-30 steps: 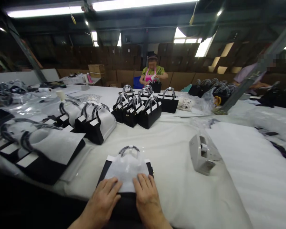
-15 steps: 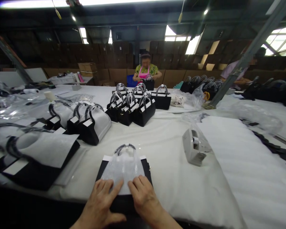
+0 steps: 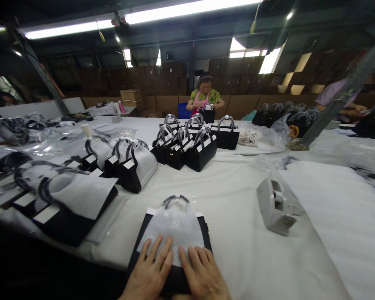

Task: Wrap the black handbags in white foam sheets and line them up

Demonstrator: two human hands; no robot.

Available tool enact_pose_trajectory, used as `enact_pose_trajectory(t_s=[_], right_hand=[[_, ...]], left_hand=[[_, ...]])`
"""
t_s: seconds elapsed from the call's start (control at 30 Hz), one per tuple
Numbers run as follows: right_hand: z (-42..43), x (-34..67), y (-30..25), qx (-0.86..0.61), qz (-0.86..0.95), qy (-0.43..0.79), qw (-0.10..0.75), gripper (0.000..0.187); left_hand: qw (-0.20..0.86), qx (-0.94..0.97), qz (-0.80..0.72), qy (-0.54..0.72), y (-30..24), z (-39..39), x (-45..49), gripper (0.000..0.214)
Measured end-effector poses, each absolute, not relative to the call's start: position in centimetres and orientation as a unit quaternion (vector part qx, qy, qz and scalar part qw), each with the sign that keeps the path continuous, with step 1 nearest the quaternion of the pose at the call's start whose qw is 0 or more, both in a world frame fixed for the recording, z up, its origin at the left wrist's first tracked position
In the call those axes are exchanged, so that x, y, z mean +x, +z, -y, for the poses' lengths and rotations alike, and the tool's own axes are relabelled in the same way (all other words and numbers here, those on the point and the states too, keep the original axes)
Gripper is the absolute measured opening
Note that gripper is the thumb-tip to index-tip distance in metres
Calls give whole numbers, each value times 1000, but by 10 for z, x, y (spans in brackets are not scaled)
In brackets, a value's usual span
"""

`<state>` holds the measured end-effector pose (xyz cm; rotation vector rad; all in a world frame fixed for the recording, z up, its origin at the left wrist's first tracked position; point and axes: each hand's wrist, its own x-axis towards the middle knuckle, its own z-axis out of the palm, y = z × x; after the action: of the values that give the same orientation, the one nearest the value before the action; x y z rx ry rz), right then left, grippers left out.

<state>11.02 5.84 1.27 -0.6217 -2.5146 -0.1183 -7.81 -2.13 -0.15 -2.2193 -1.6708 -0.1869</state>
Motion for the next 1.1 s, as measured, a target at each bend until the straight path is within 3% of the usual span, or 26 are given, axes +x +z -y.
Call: enact_pose_trajectory(t_s=[0.1,0.2,0.33,0.47,0.67,0.77,0.87,0.97,1.1], right_hand=[[-73,101,15,-249,935,-37,249,88],[-101,86,22,-267,939,-40,216,81],[-127,70,27,-305,925,-47,221,75],[-99,84,15,-322,914,-33,243,63],[-22,142,-37,-202,972,17,115,86],[-11,149,-59,-206,971,-26,120,60],[-13,138,-68,-234,953,-40,189,37],[-18,122,-64,-260,939,-24,226,27],[-24,109,-43,-282,942,26,182,21]], left_hand=[[111,-773,621,-72,2,4,-78,85],[77,-759,642,-78,15,-27,-85,86],[73,-750,654,-74,27,-62,-92,87],[82,-748,655,-67,27,-70,-92,90],[88,-748,654,-67,23,-63,-83,97],[107,-746,653,-70,21,-60,-76,98],[177,-745,640,-69,11,-53,-67,82],[270,-736,617,-69,-4,-46,-60,68],[336,-729,590,-82,-22,-44,-57,75]])
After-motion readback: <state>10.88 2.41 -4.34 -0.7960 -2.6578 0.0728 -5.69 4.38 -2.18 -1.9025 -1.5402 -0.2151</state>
